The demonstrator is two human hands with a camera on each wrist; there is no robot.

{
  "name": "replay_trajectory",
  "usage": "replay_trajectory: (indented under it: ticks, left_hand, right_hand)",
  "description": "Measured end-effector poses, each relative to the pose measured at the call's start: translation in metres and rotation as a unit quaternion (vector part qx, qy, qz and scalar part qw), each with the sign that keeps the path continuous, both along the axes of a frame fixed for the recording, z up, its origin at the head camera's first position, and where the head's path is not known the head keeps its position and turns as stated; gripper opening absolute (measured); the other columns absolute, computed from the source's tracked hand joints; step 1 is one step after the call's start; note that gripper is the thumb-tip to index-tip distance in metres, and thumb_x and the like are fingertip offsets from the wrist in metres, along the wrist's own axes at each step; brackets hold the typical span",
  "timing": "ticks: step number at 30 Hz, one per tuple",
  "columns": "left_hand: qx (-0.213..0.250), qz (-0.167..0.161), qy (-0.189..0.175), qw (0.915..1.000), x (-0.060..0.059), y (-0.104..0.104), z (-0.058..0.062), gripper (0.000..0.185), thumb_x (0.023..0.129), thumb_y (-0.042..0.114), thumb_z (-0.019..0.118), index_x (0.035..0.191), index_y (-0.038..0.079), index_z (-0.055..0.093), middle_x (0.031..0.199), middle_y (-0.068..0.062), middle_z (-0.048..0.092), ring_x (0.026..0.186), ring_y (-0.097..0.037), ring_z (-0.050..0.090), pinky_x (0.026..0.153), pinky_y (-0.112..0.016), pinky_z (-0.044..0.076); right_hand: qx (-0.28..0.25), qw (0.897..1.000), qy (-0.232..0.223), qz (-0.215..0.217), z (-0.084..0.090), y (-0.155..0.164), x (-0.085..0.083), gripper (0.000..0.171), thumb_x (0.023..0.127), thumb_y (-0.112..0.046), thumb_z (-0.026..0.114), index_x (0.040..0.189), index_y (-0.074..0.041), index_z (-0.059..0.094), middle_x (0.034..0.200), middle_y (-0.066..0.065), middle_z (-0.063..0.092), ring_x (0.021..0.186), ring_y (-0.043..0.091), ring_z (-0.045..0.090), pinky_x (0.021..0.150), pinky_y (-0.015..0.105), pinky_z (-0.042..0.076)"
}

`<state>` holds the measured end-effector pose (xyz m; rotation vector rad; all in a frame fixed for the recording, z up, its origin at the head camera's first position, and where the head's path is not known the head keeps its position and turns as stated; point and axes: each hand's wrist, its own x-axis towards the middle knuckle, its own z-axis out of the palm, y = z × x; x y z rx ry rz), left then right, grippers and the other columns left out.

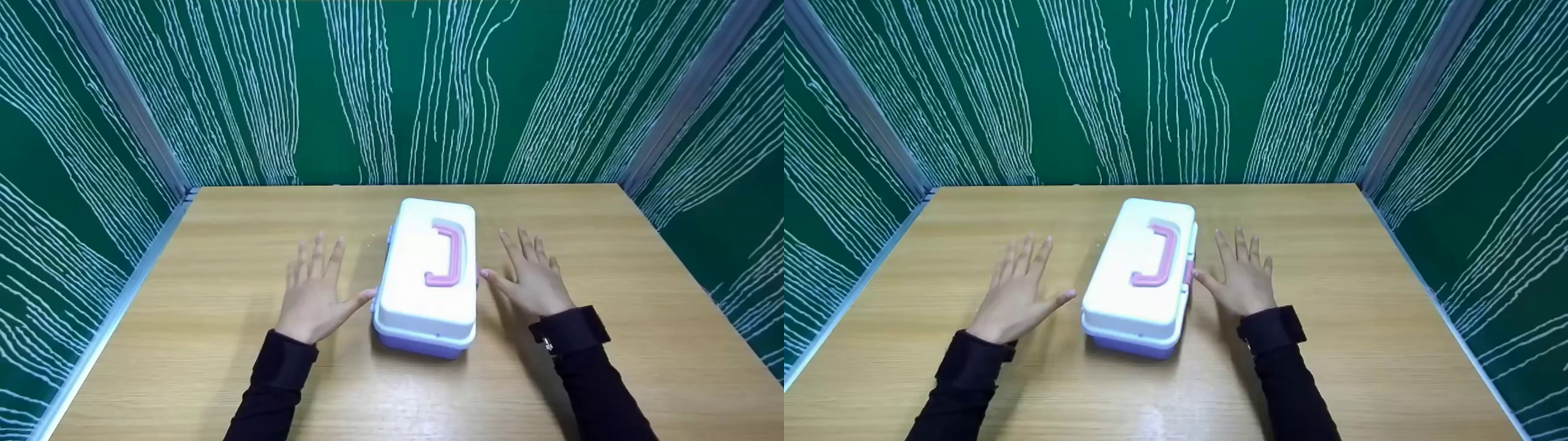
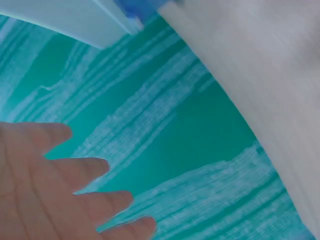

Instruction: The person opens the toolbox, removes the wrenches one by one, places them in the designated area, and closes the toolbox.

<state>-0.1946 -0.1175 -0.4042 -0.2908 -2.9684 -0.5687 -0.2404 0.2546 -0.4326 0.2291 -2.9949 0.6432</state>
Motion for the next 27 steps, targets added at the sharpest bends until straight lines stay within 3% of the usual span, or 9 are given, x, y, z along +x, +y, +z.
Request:
replay_trajectory:
  ticks: [7, 11, 14, 19, 23, 27]
  left_hand:
    - [-0.004, -0.107, 0.037, 0.9935, -0.002, 0.029, 0.012, 0.107, 0.082, 0.079, 0.047, 0.158, 0.015, 0.01, 0.166, -0.012, 0.006, 0.153, -0.032, 0.002, 0.123, -0.052, 0.005]
    - [-0.004, -0.166, 0.056, 0.9846, 0.0, 0.051, 0.016, 0.109, 0.081, 0.079, 0.051, 0.156, 0.007, 0.018, 0.164, -0.017, 0.014, 0.152, -0.033, 0.011, 0.123, -0.049, 0.012]
    - [-0.01, -0.193, 0.063, 0.9791, 0.004, 0.067, 0.015, 0.11, 0.08, 0.079, 0.053, 0.155, 0.005, 0.022, 0.162, -0.018, 0.018, 0.151, -0.034, 0.018, 0.123, -0.047, 0.017]
    - [-0.048, -0.225, 0.095, 0.9685, 0.008, 0.091, 0.01, 0.108, 0.079, 0.078, 0.054, 0.152, 0.003, 0.03, 0.16, -0.016, 0.029, 0.149, -0.03, 0.026, 0.122, -0.041, 0.022]
    - [-0.082, -0.231, 0.107, 0.9636, 0.01, 0.105, 0.007, 0.103, 0.08, 0.076, 0.054, 0.15, 0.003, 0.035, 0.156, -0.014, 0.037, 0.147, -0.027, 0.031, 0.122, -0.037, 0.024]
    - [-0.12, -0.231, 0.122, 0.9578, 0.012, 0.113, 0.004, 0.097, 0.083, 0.073, 0.056, 0.148, 0.003, 0.04, 0.151, -0.013, 0.045, 0.144, -0.027, 0.038, 0.12, -0.038, 0.029]
  right_hand:
    - [-0.072, 0.997, 0.006, 0.026, -0.006, -0.003, -0.001, 0.082, 0.096, -0.06, 0.043, 0.158, -0.015, 0.015, 0.162, 0.025, 0.009, 0.147, 0.05, 0.009, 0.112, 0.073, 0.012]
    - [-0.144, 0.989, 0.004, 0.044, -0.012, -0.011, -0.001, 0.071, 0.1, -0.046, 0.047, 0.154, -0.004, 0.025, 0.158, 0.028, 0.022, 0.146, 0.047, 0.02, 0.116, 0.064, 0.018]
    - [-0.198, 0.979, -0.006, 0.049, -0.02, -0.019, -0.001, 0.062, 0.102, -0.034, 0.049, 0.151, 0.0, 0.032, 0.154, 0.028, 0.03, 0.141, 0.047, 0.031, 0.113, 0.062, 0.029]
    - [-0.278, 0.96, -0.026, 0.033, -0.029, -0.028, -0.002, 0.052, 0.103, -0.023, 0.048, 0.146, 0.003, 0.039, 0.147, 0.028, 0.043, 0.132, 0.045, 0.045, 0.109, 0.055, 0.04]
    - [-0.334, 0.94, -0.061, 0.013, -0.03, -0.033, -0.003, 0.049, 0.104, -0.021, 0.044, 0.146, 0.004, 0.038, 0.142, 0.027, 0.049, 0.126, 0.036, 0.054, 0.106, 0.044, 0.046]
    - [-0.407, 0.906, -0.112, -0.001, -0.031, -0.038, -0.004, 0.048, 0.105, -0.019, 0.038, 0.144, 0.009, 0.038, 0.135, 0.028, 0.054, 0.108, 0.019, 0.064, 0.093, 0.028, 0.054]
